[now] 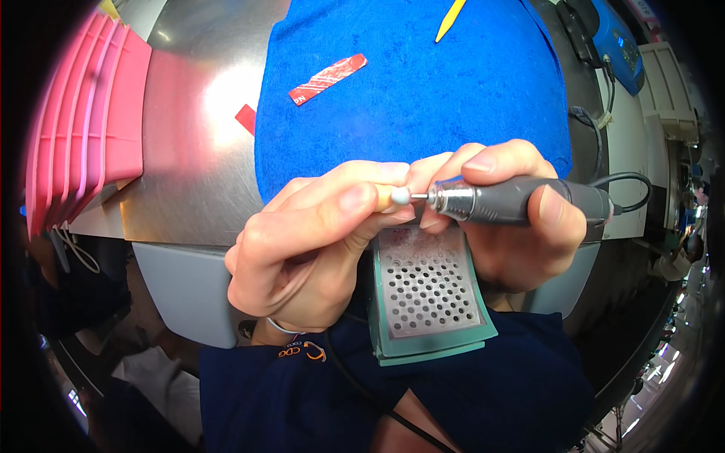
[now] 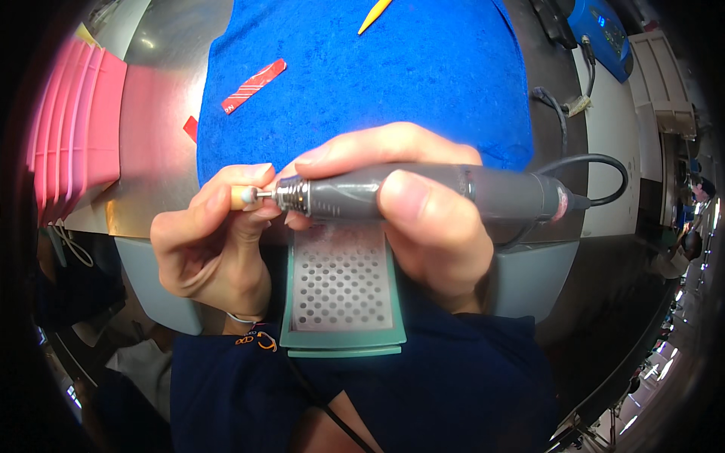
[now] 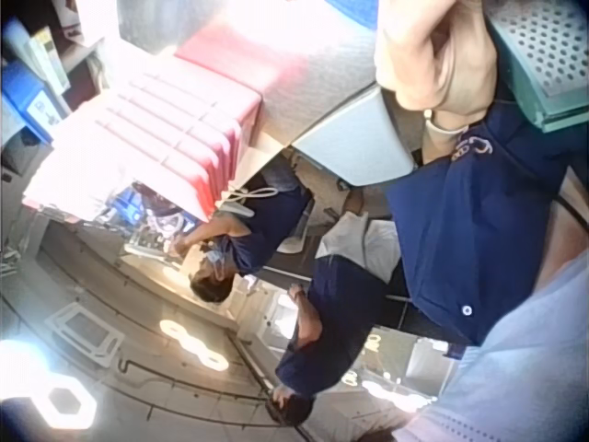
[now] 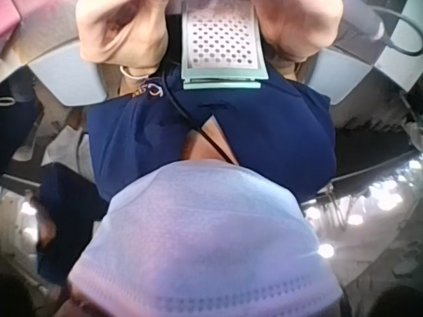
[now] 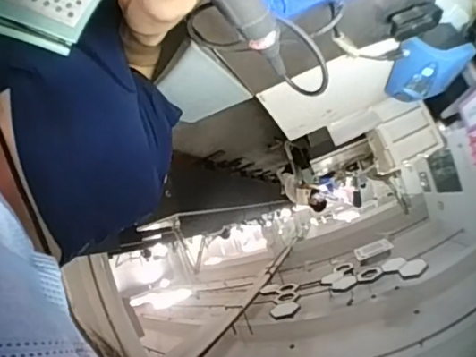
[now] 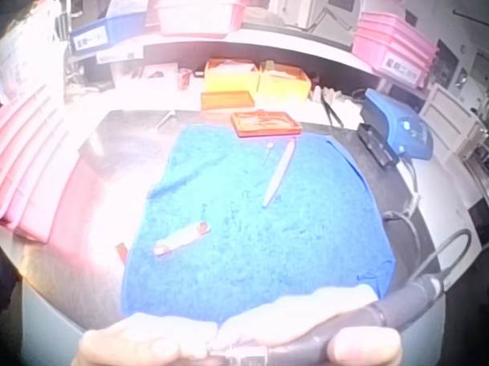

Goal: The person installs a bit into a rotary tool and grinds a dental piece using the rotary tool over a suction vent.

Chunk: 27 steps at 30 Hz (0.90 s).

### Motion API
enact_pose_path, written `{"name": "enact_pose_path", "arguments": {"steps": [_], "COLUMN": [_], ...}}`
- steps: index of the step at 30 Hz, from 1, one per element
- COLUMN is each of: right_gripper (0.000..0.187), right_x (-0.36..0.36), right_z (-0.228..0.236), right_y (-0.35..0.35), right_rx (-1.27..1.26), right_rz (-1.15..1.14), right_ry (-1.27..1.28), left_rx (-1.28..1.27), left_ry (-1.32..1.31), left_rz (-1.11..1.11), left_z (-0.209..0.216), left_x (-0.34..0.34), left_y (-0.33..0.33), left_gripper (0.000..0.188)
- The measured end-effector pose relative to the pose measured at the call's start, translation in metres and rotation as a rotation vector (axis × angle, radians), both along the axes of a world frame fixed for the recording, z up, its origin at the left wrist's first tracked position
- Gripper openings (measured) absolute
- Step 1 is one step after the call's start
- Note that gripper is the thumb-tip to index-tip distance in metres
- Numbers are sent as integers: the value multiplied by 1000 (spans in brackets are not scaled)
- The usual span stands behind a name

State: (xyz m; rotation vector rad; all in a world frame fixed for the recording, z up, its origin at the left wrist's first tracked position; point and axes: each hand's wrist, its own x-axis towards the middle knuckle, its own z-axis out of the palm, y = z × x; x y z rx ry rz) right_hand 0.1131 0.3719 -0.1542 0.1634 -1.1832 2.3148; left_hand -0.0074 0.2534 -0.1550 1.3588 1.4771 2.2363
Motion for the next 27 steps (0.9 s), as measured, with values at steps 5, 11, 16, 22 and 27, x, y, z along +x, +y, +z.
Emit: {"name": "enact_pose_path", "arguments": {"steps": [5, 11, 16, 22, 27], "right_gripper": [48, 46, 46, 45, 45], "right_x": [-1, -1, -1, -2, -2], "right_z": [2, 6, 3, 3, 2], "right_y": [3, 5, 7, 6, 7], "right_rx": [-2, 12, -31, -10, -8], "right_rz": [9, 21, 42, 33, 54], "right_ry": [-42, -53, -47, -48, -28], "left_rx": [-24, -26, -19, -40, 0], "left_ry": [-41, -86, -59, 5, 0], "left_rz": [-17, -48, -97, -85, -108], "left_z": [2, 2, -1, 1, 0], "left_x": [0, -1, -5, -7, -7], "left_y": [-3, -4, -4, -6, -4], "left_gripper": [25, 25, 24, 24, 26]}}
